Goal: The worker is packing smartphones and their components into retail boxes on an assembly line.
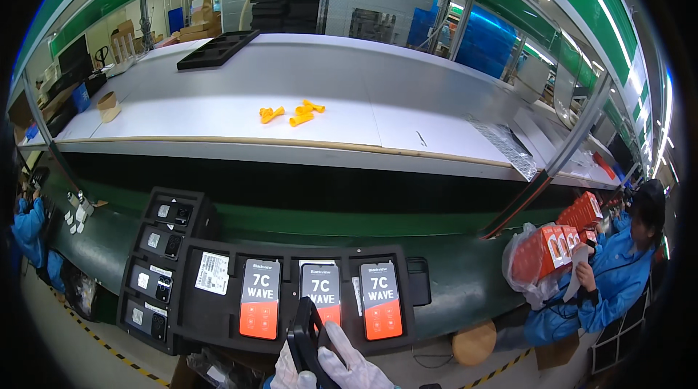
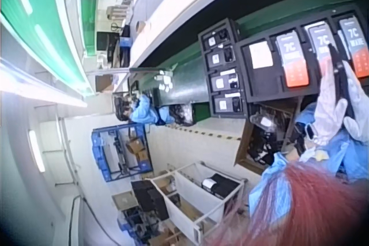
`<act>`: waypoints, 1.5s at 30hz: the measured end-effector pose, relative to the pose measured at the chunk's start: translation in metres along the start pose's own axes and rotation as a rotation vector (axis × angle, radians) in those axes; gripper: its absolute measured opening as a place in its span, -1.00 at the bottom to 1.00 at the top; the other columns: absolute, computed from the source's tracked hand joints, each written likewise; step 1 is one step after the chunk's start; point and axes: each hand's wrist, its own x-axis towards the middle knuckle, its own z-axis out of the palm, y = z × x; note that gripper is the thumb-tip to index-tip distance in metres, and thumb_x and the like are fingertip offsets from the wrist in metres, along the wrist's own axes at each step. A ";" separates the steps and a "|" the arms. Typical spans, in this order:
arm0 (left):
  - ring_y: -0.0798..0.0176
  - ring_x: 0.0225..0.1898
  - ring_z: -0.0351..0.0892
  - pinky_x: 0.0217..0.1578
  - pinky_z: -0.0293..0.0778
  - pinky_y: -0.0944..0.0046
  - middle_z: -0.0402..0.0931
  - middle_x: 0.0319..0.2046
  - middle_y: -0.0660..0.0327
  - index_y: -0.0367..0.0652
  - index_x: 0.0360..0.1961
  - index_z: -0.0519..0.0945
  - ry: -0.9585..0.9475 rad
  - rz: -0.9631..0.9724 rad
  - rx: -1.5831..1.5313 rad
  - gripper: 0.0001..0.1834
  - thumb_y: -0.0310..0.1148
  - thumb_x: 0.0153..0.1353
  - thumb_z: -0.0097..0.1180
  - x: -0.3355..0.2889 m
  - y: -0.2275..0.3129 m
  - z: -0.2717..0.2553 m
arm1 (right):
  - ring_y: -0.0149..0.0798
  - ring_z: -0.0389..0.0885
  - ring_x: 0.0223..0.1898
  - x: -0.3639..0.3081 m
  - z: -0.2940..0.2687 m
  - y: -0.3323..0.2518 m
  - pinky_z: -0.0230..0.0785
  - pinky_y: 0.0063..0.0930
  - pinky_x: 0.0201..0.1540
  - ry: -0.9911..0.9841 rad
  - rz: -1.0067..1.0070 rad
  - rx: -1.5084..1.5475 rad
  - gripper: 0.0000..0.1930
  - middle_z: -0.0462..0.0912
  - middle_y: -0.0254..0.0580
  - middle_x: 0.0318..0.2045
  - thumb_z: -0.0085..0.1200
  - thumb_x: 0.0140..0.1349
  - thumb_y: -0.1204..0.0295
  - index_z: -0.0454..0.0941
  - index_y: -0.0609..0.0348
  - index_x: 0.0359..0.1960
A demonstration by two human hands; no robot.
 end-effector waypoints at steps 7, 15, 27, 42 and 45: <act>-0.13 0.29 0.18 0.27 0.14 0.07 0.14 0.29 -0.14 -0.23 0.35 0.12 -0.001 -0.015 0.024 -0.31 -0.08 0.31 -0.09 0.002 -0.001 0.004 | 0.34 -0.01 0.37 0.002 0.001 0.000 0.07 -0.20 0.30 -0.047 0.022 -0.109 -0.22 -0.23 0.35 0.39 -0.03 0.24 0.21 -0.12 0.09 0.44; -0.05 0.22 0.25 0.22 0.20 0.11 0.20 0.23 -0.09 -0.23 0.33 0.14 -0.024 -0.003 0.038 -0.38 -0.17 0.33 -0.12 0.006 0.001 0.004 | 0.36 -0.10 0.38 0.003 -0.002 -0.003 -0.01 -0.18 0.33 -0.107 0.057 -0.157 -0.21 -0.23 0.37 0.39 -0.09 0.24 0.20 -0.15 0.22 0.42; 0.06 0.12 0.35 0.15 0.28 0.17 0.28 0.13 -0.03 -0.24 0.30 0.17 -0.070 0.031 0.026 -0.48 -0.30 0.36 -0.17 0.012 0.000 0.012 | 0.25 -0.21 0.43 0.003 -0.003 -0.002 -0.21 -0.18 0.40 -0.117 0.063 -0.160 -0.09 -0.21 0.40 0.38 0.12 0.14 0.24 -0.16 0.46 0.36; -0.13 0.05 0.39 0.06 0.33 0.04 0.34 0.04 -0.14 -0.29 0.25 0.24 -0.043 0.343 0.435 -0.49 -0.55 0.25 -0.09 0.045 -0.006 0.036 | -0.16 0.64 -0.14 0.006 -0.040 0.011 0.43 -0.42 -0.07 0.540 0.304 -0.402 -0.48 0.60 0.13 -0.10 -0.17 0.40 0.24 0.30 0.53 0.17; -0.19 0.06 0.38 0.06 0.32 0.01 0.34 0.06 -0.17 -0.31 0.24 0.24 0.038 0.058 0.230 -0.50 -0.54 0.25 -0.08 0.054 0.021 0.049 | -0.18 0.62 -0.12 0.015 -0.035 0.009 0.42 -0.40 -0.04 0.572 0.341 -0.193 -0.47 0.55 0.12 -0.02 -0.24 0.42 0.24 0.25 0.52 0.21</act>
